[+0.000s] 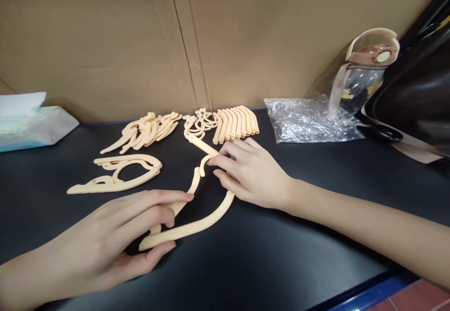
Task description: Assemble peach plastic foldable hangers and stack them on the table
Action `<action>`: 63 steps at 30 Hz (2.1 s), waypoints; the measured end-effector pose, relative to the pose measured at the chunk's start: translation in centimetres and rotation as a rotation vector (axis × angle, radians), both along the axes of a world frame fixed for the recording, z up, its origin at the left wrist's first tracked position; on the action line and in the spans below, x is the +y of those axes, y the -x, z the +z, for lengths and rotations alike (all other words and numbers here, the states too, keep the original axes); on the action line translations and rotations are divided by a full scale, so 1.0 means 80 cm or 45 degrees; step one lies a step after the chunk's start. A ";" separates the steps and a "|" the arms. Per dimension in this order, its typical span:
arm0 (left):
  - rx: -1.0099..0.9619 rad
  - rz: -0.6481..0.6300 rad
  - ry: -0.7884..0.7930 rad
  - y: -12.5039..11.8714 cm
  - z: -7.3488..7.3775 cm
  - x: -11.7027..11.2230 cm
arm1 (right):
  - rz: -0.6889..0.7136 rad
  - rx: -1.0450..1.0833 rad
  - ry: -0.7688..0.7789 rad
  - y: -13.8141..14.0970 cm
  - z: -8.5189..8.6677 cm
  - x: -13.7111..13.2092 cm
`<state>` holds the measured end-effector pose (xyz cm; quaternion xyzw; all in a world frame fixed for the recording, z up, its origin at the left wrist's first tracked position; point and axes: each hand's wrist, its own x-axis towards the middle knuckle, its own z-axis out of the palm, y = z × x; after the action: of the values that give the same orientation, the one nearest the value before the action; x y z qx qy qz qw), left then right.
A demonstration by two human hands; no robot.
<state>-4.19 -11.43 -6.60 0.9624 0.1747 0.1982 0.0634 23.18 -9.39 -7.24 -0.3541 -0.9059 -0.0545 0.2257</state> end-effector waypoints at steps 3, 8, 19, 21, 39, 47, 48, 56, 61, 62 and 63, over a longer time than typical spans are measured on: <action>-0.018 -0.012 -0.011 -0.002 0.000 0.000 | -0.002 -0.012 0.007 0.000 -0.001 0.000; -0.035 -0.014 -0.009 -0.003 0.000 -0.001 | 0.023 -0.019 0.033 0.001 -0.002 0.000; -0.027 -0.046 -0.079 -0.003 0.002 -0.005 | 0.066 0.008 -0.003 0.002 0.001 -0.001; -0.008 -0.054 -0.106 -0.003 0.003 -0.006 | 0.069 0.004 -0.003 0.003 0.001 -0.001; 0.033 -0.097 -0.176 -0.005 0.006 -0.004 | 0.101 -0.028 -0.093 0.005 0.000 -0.003; 0.000 -0.063 -0.168 0.000 -0.003 0.001 | 0.140 -0.082 -0.132 0.006 0.001 -0.004; -0.001 -0.054 -0.174 0.000 -0.004 0.001 | 0.154 -0.095 -0.142 0.006 0.001 -0.005; 0.023 0.204 -0.319 -0.001 -0.005 0.006 | 0.299 -0.193 -0.140 0.006 0.003 -0.007; -0.007 0.297 -0.360 0.001 -0.007 0.013 | 0.368 -0.215 -0.128 0.009 0.000 -0.010; -0.006 0.307 -0.355 0.000 -0.007 0.013 | 0.372 -0.216 -0.135 0.010 0.000 -0.010; -0.006 0.310 -0.360 0.000 -0.007 0.013 | 0.373 -0.218 -0.139 0.010 0.000 -0.011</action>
<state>-4.21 -10.37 -7.13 0.9330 0.2602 0.2292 -0.0966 22.35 -10.28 -7.22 -0.1995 -0.9594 -0.1002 0.1721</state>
